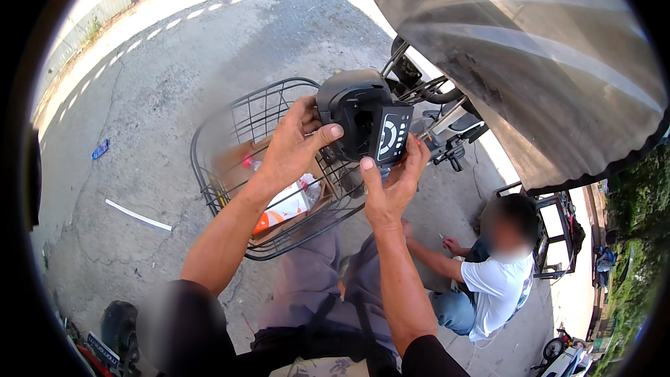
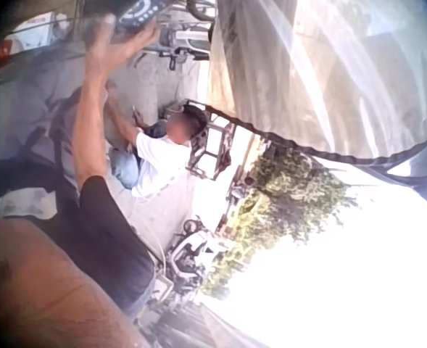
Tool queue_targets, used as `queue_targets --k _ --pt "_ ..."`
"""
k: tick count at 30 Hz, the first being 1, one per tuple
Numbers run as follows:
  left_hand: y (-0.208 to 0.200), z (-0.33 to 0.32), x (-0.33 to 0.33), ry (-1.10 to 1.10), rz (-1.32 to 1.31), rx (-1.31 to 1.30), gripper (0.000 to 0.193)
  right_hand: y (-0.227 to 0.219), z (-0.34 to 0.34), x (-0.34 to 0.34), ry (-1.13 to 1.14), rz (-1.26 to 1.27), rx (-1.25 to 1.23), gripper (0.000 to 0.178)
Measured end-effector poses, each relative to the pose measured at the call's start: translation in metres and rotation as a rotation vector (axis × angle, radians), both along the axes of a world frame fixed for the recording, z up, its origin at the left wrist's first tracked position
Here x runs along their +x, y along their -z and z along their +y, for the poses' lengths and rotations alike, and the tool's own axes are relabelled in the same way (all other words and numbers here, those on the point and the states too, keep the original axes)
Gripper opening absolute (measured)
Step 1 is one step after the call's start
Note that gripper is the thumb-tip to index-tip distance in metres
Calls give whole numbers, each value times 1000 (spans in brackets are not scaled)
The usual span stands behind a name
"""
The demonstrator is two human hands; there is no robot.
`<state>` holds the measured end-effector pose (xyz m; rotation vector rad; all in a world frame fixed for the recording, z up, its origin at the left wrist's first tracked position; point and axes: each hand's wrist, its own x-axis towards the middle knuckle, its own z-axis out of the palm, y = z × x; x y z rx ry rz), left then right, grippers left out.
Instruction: The person disassembles a dashboard component from a moped using a screwdriver to remove screws, then pulls the casing apart to access internal wiring.
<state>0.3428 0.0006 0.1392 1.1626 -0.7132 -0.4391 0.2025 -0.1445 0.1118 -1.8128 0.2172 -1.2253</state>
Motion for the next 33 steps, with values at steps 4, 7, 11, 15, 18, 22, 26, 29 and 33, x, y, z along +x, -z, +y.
queue_targets --k 4,7,11,15,18,22,26,29,33 --pt "-2 -2 -2 1 70 -45 65 1 -1 -3 -14 -18 48 83" --pt "-3 -2 -1 -7 105 -48 65 -3 -1 -2 -11 -10 31 81" --pt "-2 -2 -1 10 102 -68 64 -9 -1 -2 2 -6 38 80" --pt "-1 -3 -2 16 105 -79 65 -12 -1 -2 -5 -16 77 81" --pt "0 -6 -1 34 135 -115 65 -10 -8 -1 -9 -34 37 80" --pt "1 -5 0 37 146 -32 65 -9 -3 -2 49 -12 -55 79" --pt "0 -1 3 66 216 -30 59 -7 3 3 72 -7 -97 79" --pt "5 -2 6 46 299 -43 49 -4 5 5 104 21 -149 78" --pt "8 -4 8 42 305 -37 55 0 3 8 100 -10 -112 77"
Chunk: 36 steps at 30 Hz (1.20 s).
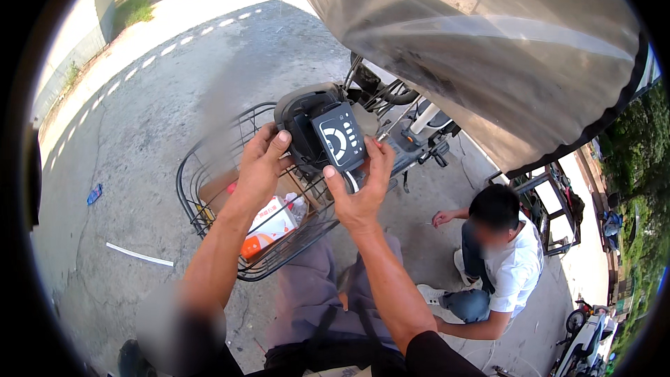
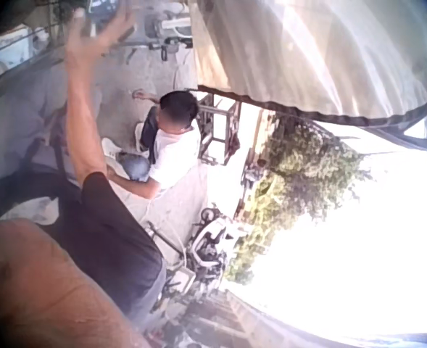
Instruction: The person disassembles a dashboard component from a moped using a screwdriver to remove screws, then pulls the casing apart to access internal wiring.
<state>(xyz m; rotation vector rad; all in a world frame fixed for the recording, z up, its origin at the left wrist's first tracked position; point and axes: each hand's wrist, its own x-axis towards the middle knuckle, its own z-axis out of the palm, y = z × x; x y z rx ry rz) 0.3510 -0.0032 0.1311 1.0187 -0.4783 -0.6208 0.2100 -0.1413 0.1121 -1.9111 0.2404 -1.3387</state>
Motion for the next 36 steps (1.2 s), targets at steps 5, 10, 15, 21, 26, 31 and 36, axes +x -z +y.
queue_targets --k 5,10,15,21,26,31,36 --pt "-7 0 -5 -32 -127 62 65 -5 -4 -3 -47 -63 89 74" --pt "-8 0 -3 -47 -133 81 68 -9 -4 -7 47 24 -38 76" --pt "-5 1 -2 -60 -146 80 69 -10 3 -5 122 46 -135 79" --pt "-6 1 -4 31 -134 -70 70 -8 -3 -5 150 13 -103 79" --pt "-8 3 -7 176 -189 -193 78 4 -5 -10 67 -106 92 77" --pt "-18 5 -15 371 -189 -275 81 13 -10 -14 -71 -234 385 74" --pt "-18 4 -17 404 -199 -269 79 14 -15 -19 -151 -280 472 73"
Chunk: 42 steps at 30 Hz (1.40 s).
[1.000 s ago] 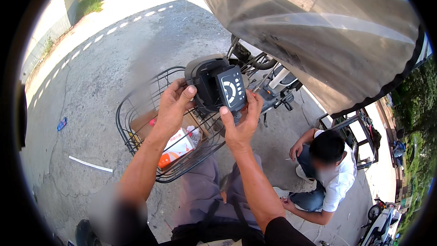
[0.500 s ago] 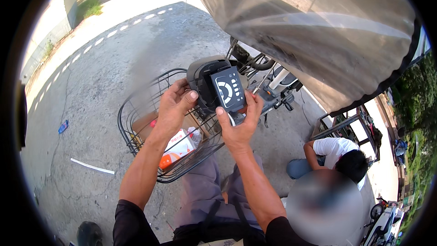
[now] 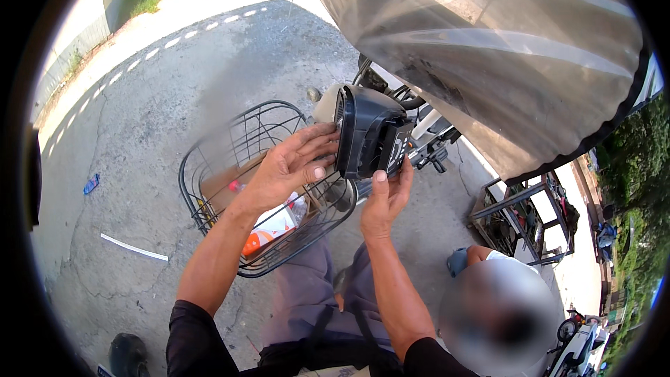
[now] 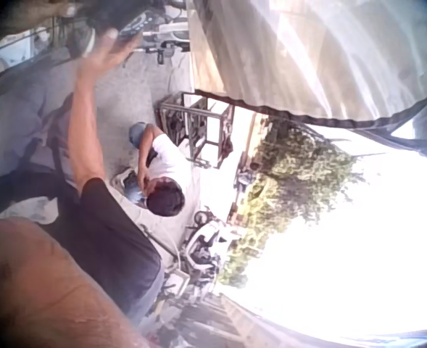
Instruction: The person disassembles a dashboard component from a moped using a screwdriver to remove screws, then pulls the casing apart to access internal wiring.
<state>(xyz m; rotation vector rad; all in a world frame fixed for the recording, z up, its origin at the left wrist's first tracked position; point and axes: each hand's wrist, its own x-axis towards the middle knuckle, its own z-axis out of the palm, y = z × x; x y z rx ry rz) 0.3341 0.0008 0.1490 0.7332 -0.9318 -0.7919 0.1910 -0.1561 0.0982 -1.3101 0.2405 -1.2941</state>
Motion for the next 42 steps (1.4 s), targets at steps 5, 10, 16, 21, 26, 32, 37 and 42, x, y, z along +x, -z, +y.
queue_targets --k 5,10,16,21,26,32,37,42 --pt "5 -2 3 -98 -49 86 71 1 6 1 27 28 -47 69" --pt "6 -4 -4 -301 -181 139 73 1 14 -2 55 98 -98 74" --pt "3 -7 -12 -451 -194 161 72 20 2 -3 140 119 -276 79" --pt "19 -13 -4 -594 -176 72 54 0 9 4 303 223 -628 76" --pt "19 -12 4 -758 -421 99 29 -9 19 20 329 213 -747 81" --pt "18 -8 12 -809 -259 177 20 0 32 41 381 213 -796 78" --pt "8 0 8 -812 -170 197 33 -8 37 41 326 267 -822 70" --pt "5 5 4 -798 -235 218 88 -18 38 37 221 294 -938 63"
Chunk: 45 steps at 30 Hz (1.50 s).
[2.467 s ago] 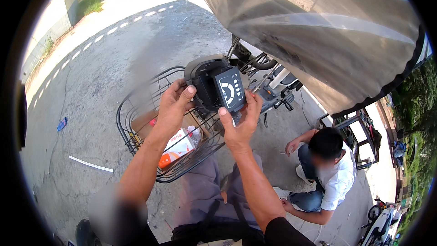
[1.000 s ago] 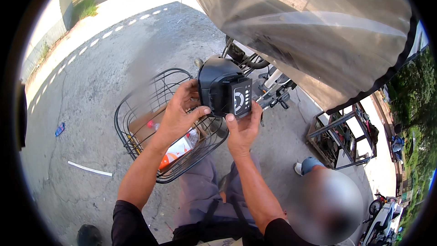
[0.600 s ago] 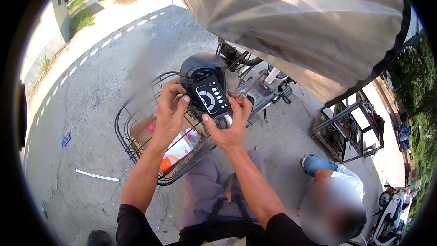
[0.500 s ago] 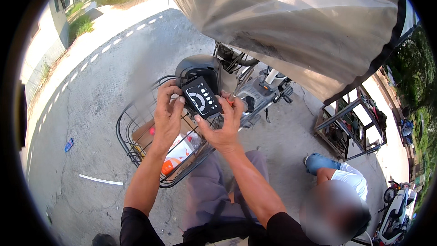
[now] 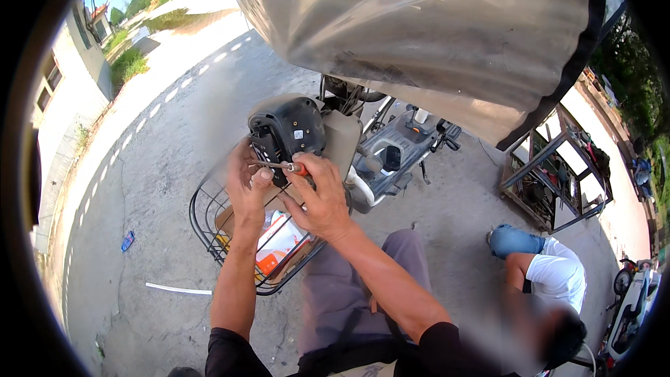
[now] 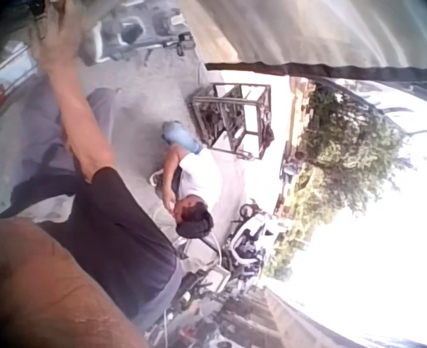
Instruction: The person disassembles a dashboard component from a moped using a screwdriver to remove screws, then pulls the casing apart to access internal wiring.
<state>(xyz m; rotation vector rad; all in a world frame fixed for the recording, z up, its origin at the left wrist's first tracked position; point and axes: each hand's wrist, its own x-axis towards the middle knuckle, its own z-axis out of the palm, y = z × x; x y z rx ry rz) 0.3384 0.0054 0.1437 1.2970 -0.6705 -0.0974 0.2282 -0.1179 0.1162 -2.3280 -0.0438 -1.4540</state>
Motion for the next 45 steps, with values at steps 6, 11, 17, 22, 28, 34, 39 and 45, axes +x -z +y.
queue_targets --k 6,11,17,22,28,34,39,45 --pt "-14 -9 -7 -57 7 96 91 13 -2 8 -27 20 77 64" --pt "-5 -6 4 -28 25 41 76 5 -1 9 9 -20 102 63" --pt "-2 -4 6 -71 62 91 60 10 -12 13 37 5 163 61" --pt "4 -3 14 -66 52 79 59 -4 -8 15 91 81 162 64" --pt "11 -5 24 -73 79 59 61 -7 -12 26 45 43 177 58" --pt "5 -5 26 -84 71 53 65 -2 -13 33 -2 -49 174 53" --pt "-1 -7 25 -95 59 56 66 -2 -14 35 21 -76 171 52" --pt "5 -5 34 -104 56 40 68 -8 -13 33 25 -63 219 51"
